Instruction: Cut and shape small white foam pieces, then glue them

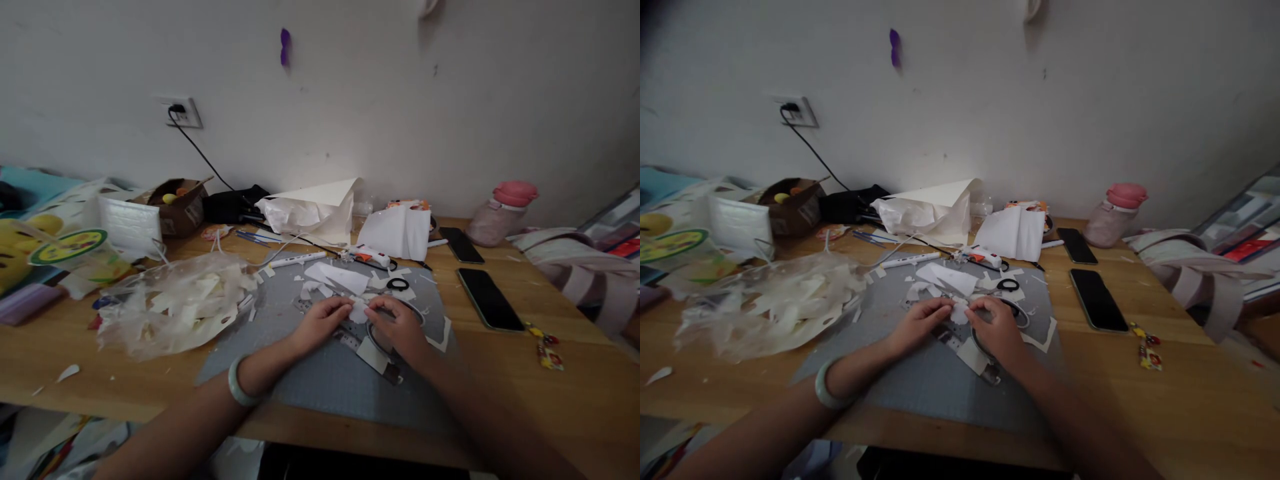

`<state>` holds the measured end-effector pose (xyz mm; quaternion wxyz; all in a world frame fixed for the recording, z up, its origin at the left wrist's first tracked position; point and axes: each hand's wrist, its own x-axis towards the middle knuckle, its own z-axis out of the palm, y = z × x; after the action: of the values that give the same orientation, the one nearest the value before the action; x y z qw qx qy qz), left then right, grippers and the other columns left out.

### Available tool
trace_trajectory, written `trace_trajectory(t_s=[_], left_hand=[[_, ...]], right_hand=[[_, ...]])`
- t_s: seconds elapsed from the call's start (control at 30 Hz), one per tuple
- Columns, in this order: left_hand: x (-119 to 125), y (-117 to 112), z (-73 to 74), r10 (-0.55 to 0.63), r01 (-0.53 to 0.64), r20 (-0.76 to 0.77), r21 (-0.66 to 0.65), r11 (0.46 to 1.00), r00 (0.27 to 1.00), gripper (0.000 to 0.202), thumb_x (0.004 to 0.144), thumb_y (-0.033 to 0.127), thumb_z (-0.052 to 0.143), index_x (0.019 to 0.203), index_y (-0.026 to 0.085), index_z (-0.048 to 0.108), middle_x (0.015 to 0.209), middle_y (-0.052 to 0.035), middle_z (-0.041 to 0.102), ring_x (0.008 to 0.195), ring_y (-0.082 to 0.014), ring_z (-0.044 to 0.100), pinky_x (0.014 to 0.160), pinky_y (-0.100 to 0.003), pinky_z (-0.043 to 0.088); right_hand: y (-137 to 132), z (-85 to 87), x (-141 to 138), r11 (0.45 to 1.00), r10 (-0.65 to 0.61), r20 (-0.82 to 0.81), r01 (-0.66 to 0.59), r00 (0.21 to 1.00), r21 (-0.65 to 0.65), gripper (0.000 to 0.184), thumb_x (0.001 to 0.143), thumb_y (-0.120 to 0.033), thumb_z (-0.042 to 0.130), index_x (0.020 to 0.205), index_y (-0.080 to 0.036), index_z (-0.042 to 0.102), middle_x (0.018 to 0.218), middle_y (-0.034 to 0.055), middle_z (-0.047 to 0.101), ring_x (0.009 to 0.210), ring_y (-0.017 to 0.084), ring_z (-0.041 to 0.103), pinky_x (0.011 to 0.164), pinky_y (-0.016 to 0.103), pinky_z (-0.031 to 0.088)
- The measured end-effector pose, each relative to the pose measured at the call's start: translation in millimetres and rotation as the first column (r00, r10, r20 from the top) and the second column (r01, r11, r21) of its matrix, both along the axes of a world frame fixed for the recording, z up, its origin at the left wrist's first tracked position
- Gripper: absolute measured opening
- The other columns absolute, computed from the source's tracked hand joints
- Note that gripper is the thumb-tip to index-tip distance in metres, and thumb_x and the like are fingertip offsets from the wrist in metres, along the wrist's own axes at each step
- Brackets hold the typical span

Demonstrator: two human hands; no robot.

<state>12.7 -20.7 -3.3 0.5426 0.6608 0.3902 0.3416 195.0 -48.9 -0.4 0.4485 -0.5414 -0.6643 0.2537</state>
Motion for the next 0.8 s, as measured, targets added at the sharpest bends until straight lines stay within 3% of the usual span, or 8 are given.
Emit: trace_trajectory(t_s=[0.23, 0.43, 0.8], left_hand=[[2.0, -0.4, -7.2, -0.060, 0.060, 0.001, -0.044, 0.997, 0.998, 0.027, 0.074, 0.041, 0.059, 0.084, 0.016, 0.061, 0.070, 0.0003, 0.057, 0.063, -0.0127, 0.049, 0.061, -0.024, 0.038], [2.6, -0.8, -9.7, -0.075, 0.083, 0.077, -0.100, 0.992, 0.994, 0.035, 0.073, 0.047, 0.062, 0.088, 0.016, 0.058, 0.079, -0.0021, 0.059, 0.066, -0.0127, 0.051, 0.061, -0.025, 0.039], [3.2, -1.4, -8.2, -0.081, 0.087, 0.093, -0.056, 0.995, 0.992, 0.029, 0.078, 0.045, 0.057, 0.081, 0.017, 0.055, 0.074, -0.0008, 0.055, 0.067, -0.0124, 0.049, 0.061, -0.024, 0.039]], right_hand=[[-1.1, -5.1, -1.8, 0.998, -0.006, 0.031, 0.008, 0.999, -0.062, 0.017, 0.076, -0.037, 0.055, 0.070, -0.021, 0.059, 0.071, 0.0018, 0.067, 0.072, 0.019, 0.062, 0.074, 0.032, 0.046], [-3.2, -2.6, -2.9, 0.992, -0.031, 0.066, 0.038, 0.997, -0.119, 0.022, 0.078, -0.041, 0.053, 0.072, -0.021, 0.060, 0.072, 0.0027, 0.066, 0.073, 0.019, 0.061, 0.075, 0.033, 0.045], [-1.2, -8.1, -3.3, 0.976, -0.024, -0.058, 0.010, 0.998, -0.217, 0.027, 0.077, -0.043, 0.053, 0.084, -0.019, 0.064, 0.083, 0.0058, 0.070, 0.082, 0.021, 0.063, 0.082, 0.036, 0.046]])
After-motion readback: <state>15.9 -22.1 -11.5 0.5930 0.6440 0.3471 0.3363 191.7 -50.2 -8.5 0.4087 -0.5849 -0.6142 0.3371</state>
